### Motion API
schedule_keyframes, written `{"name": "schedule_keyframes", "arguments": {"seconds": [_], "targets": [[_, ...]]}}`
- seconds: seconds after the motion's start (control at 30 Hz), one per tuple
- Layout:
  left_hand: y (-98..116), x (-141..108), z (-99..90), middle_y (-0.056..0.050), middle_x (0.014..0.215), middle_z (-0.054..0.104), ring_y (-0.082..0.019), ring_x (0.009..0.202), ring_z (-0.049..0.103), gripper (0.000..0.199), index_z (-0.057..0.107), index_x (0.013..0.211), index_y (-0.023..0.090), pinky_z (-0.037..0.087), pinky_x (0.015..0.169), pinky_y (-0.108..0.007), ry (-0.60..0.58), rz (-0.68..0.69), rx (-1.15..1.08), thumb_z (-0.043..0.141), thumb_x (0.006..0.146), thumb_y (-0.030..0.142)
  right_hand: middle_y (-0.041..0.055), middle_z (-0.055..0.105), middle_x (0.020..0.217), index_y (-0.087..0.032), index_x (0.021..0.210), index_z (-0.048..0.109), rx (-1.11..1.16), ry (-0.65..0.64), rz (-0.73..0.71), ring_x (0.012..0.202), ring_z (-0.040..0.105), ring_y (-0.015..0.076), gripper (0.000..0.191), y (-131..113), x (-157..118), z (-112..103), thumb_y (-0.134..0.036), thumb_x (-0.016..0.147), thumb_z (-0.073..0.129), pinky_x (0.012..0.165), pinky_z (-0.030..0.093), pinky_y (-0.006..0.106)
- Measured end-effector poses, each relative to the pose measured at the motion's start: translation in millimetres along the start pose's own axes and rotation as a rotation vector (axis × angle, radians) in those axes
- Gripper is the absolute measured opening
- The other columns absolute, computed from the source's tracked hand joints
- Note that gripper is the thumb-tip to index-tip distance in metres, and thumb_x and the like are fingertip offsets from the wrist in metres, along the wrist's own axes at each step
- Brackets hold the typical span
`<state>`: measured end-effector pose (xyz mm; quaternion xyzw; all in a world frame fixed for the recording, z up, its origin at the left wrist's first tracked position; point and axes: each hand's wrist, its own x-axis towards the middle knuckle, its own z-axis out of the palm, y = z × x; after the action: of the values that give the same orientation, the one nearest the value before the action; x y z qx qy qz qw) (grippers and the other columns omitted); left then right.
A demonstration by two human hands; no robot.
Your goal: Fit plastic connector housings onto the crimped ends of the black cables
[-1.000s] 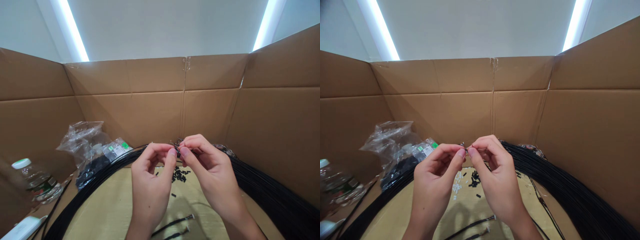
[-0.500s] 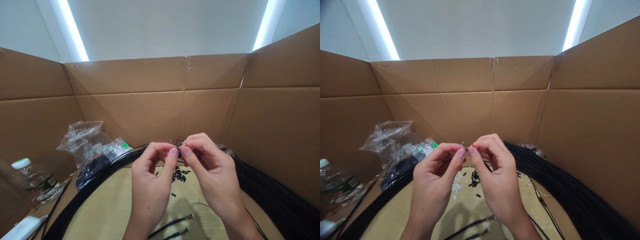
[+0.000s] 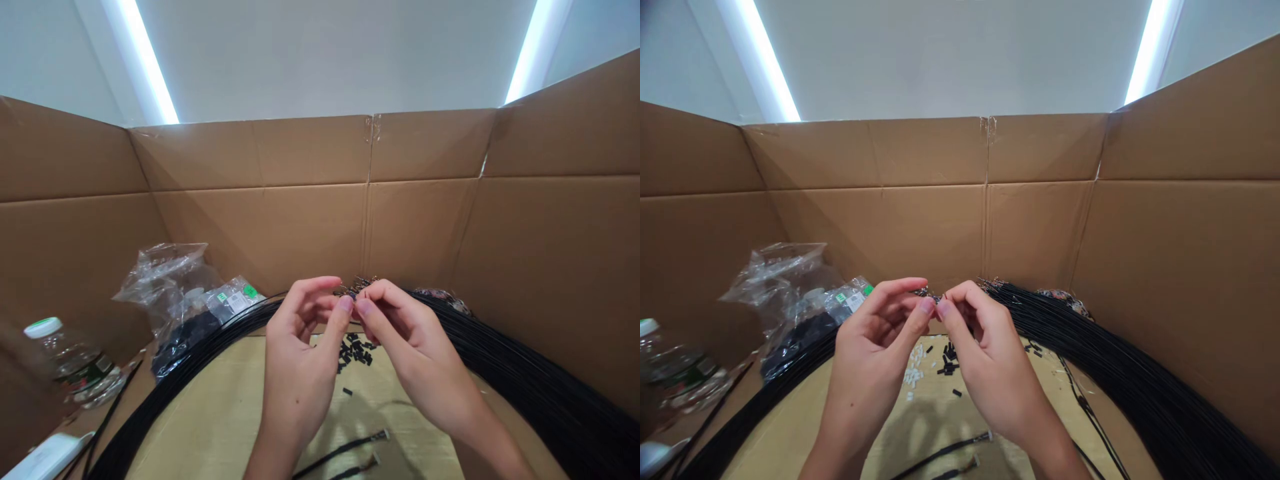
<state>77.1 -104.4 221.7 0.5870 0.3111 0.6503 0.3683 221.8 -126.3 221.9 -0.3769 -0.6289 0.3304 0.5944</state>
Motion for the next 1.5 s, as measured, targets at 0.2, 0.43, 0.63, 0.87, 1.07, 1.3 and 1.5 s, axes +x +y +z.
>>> {"name": "schedule_keyframes", "arguments": {"seconds": [0.2, 0.43, 0.63, 0.87, 1.07, 1.3, 1.5], "targets": [[2.0, -2.9, 5.0, 0.001, 0.089, 0.084, -0.010, 0.077, 0.078, 0.006, 0.081, 0.098, 0.023, 0.063, 0.070, -0.012, 0.002, 0.063, 0.050, 0.085, 0.094, 0.022, -0.0028, 0.058, 0.084, -0.023, 0.092, 0.067, 0.008, 0.107, -0.036, 0.076, 0.054, 0.0122, 0.030, 1.9, 2.0, 0.4, -0.047, 0.110, 0.067, 0.069, 0.048, 0.023], [4.8, -3.4, 3.3, 0.005, 0.091, 0.085, -0.008, 0.081, 0.079, 0.013, 0.083, 0.099, 0.026, 0.061, 0.076, -0.010, -0.041, 0.145, 0.061, 0.079, 0.098, 0.014, -0.0030, 0.053, 0.080, -0.022, 0.090, 0.063, 0.075, 0.051, -0.016, 0.076, 0.050, 0.0135, 0.032, -0.2, 0.1, -3.4, -0.047, 0.110, 0.067, 0.070, 0.047, 0.025], [7.1, 1.1, -1.5, 0.004, 0.085, 0.084, -0.009, 0.077, 0.079, 0.009, 0.085, 0.096, 0.025, 0.062, 0.071, -0.010, -0.101, 0.045, -0.003, 0.081, 0.098, 0.017, -0.0027, 0.054, 0.079, -0.023, 0.088, 0.062, 0.171, -0.071, 0.039, 0.075, 0.049, 0.0147, 0.035, 2.7, -0.9, -10.4, -0.048, 0.111, 0.066, 0.070, 0.044, 0.028], [5.9, 3.6, -7.6, 0.003, 0.087, 0.085, -0.010, 0.077, 0.079, 0.009, 0.087, 0.096, 0.025, 0.063, 0.071, -0.011, -0.150, 0.031, -0.016, 0.082, 0.098, 0.018, -0.0029, 0.054, 0.079, -0.022, 0.088, 0.063, 0.128, -0.048, 0.020, 0.075, 0.050, 0.0142, 0.032, 3.3, 0.1, -9.5, -0.045, 0.110, 0.068, 0.069, 0.044, 0.027], [4.5, 4.2, -7.8, 0.003, 0.090, 0.086, -0.010, 0.079, 0.080, 0.009, 0.088, 0.097, 0.027, 0.064, 0.074, -0.012, -0.167, 0.004, -0.033, 0.082, 0.098, 0.020, -0.0033, 0.055, 0.078, -0.021, 0.087, 0.062, 0.122, -0.051, 0.032, 0.073, 0.051, 0.0133, 0.030, 1.8, 0.5, -9.5, -0.042, 0.108, 0.069, 0.068, 0.045, 0.026], [6.4, 4.1, -9.1, 0.001, 0.085, 0.084, -0.011, 0.074, 0.078, 0.007, 0.088, 0.095, 0.025, 0.062, 0.069, -0.013, -0.152, 0.005, -0.005, 0.083, 0.096, 0.021, -0.0039, 0.054, 0.079, -0.021, 0.086, 0.062, 0.110, -0.027, 0.016, 0.072, 0.050, 0.0125, 0.027, -0.5, 0.7, -6.2, -0.037, 0.106, 0.070, 0.068, 0.046, 0.025], [7.3, 4.1, -9.9, 0.000, 0.083, 0.083, -0.012, 0.072, 0.075, 0.006, 0.088, 0.096, 0.024, 0.062, 0.069, -0.015, -0.166, 0.003, 0.000, 0.083, 0.096, 0.022, -0.0035, 0.057, 0.078, -0.021, 0.085, 0.061, 0.103, -0.047, 0.040, 0.071, 0.052, 0.0123, 0.027, 0.3, -0.3, -8.1, -0.037, 0.106, 0.070, 0.066, 0.045, 0.025]]}}
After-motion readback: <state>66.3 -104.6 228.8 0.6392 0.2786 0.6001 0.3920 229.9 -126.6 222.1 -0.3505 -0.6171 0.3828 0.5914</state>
